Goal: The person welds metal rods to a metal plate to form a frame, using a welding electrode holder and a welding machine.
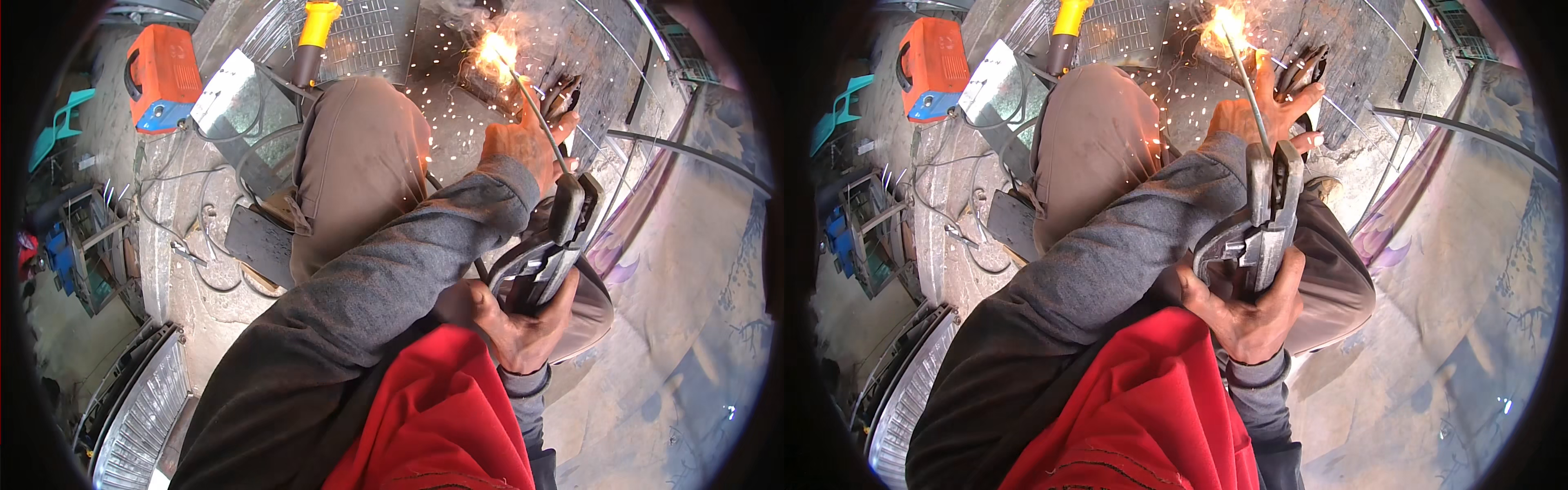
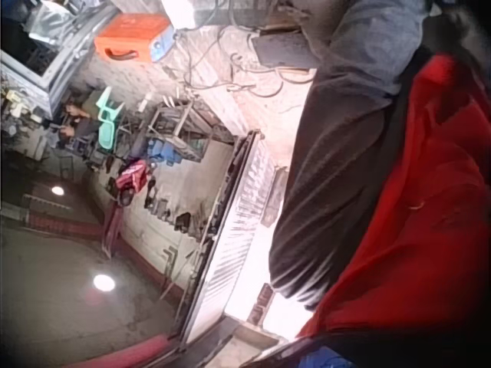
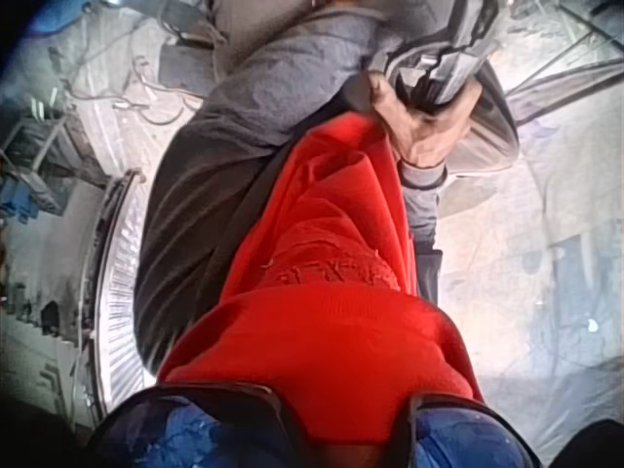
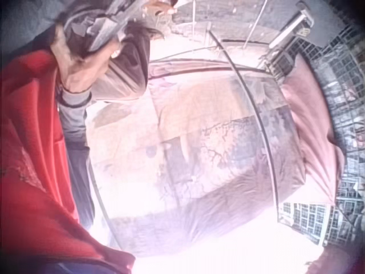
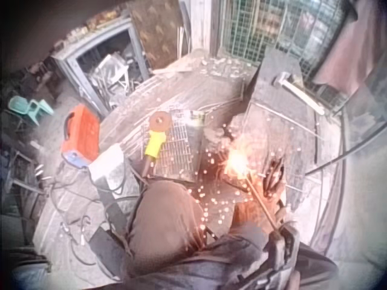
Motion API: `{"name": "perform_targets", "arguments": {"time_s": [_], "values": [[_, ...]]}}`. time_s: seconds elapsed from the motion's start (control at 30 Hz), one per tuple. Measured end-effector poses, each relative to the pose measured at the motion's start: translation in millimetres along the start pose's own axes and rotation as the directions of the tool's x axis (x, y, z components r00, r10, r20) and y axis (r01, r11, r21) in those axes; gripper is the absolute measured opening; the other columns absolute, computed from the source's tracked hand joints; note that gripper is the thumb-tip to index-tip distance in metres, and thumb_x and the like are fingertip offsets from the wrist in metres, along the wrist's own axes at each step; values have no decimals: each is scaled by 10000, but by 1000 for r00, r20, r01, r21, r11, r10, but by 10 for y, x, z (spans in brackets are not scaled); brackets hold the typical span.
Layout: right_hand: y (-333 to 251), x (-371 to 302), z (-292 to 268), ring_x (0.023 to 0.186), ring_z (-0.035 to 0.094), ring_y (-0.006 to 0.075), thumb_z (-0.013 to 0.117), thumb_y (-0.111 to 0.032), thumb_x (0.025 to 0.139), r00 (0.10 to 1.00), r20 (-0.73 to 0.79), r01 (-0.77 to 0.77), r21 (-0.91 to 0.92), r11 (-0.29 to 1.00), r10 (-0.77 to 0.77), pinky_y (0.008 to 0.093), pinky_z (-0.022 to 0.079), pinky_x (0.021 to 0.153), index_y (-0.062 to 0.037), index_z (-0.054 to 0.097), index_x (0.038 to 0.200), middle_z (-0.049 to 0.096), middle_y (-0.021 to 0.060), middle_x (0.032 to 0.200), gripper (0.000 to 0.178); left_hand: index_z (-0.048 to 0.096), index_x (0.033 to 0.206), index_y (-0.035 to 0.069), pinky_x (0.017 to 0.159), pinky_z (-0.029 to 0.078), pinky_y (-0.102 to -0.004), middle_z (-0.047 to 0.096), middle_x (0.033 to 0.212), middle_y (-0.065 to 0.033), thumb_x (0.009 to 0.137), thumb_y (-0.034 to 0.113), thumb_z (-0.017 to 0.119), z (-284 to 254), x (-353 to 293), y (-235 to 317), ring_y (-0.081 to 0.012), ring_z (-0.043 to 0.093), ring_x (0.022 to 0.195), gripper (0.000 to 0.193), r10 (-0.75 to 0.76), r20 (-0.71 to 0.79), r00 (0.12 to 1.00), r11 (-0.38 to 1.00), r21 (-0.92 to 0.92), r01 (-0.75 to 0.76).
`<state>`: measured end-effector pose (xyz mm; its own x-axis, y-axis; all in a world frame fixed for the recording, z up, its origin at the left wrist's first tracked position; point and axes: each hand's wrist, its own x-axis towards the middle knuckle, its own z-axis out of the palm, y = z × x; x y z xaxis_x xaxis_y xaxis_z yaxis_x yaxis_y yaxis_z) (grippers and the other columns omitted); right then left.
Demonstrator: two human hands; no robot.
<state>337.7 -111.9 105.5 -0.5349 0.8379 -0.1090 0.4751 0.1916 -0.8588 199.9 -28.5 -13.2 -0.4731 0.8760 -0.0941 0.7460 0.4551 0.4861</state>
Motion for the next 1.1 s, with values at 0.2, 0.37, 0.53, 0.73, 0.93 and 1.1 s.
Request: {"name": "perform_targets", "arguments": {"time_s": [0.2, 0.37, 0.53, 0.73, 0.93, 1.1], "values": [[-36, -27, 28, 691, 645, 158, 915, -289, 603, 998, -25, -52, -74, 996, 51, 300, 528, 621, -7, 455, 1053, 653, 95, 807, 703, 377, 1453, 414, 746, 577, -474, 124, 1513, -349, 828, 710, 532, 13, -20, -83, -408, 682, 957, 708, -4, -81, 997, 999, 31, 7], [-36, -55, -23, 943, 542, 154, 907, -272, 647, 992, 50, -111, -124, 986, 118, 259, 471, 802, 90, 390, 1297, 573, 85, 1076, 906, 384, 1449, 415, 748, 570, -479, 101, 1532, -328, 825, 706, 542, -127, -25, -35, -378, 688, 965, 707, -52, 36, 998, 998, -20, 53], [-10, -12, 25, 697, 646, 167, 919, -270, 602, 999, -24, -22, -18, 1000, 22, 308, 532, 626, 15, 454, 1085, 654, 106, 821, 728, 308, 1479, 429, 757, 538, -416, 100, 1549, -306, 867, 673, 508, -201, -32, -19, -333, 684, 964, 689, -51, 80, 995, 998, -17, 52], [43, -68, 19, 702, 602, 125, 934, -306, 597, 996, -78, -45, 74, 996, 51, 257, 515, 597, 25, 422, 1122, 624, 76, 845, 804, 262, 1497, 422, 754, 516, -371, 127, 1545, -291, 904, 641, 480, -265, -43, 13, -295, 669, 986, 669, -60, 162, 985, 996, 67, 50], [263, -194, 34, 826, 601, 166, 889, -523, 623, 901, -406, 156, -18, 988, -150, 270, 487, 731, 42, 396, 1328, 582, 87, 995, 1030, 315, 1474, 427, 736, 555, -427, 186, 1525, -295, 889, 670, 472, -191, -37, 3, -315, 711, 808, 652, -43, 13, 999, 995, 94, 42], [359, -189, -43, 462, 468, 103, 819, -480, 739, 865, -501, 171, 347, 922, 28, 231, 374, 367, -6, 411, 1252, 478, 28, 693, 809, 311, 1472, 424, 825, 532, -467, 173, 1529, -295, 888, 667, 481, -262, -14, 33, -338, 704, 901, 655, -55, 72, 996, 998, 40, 52]]}}
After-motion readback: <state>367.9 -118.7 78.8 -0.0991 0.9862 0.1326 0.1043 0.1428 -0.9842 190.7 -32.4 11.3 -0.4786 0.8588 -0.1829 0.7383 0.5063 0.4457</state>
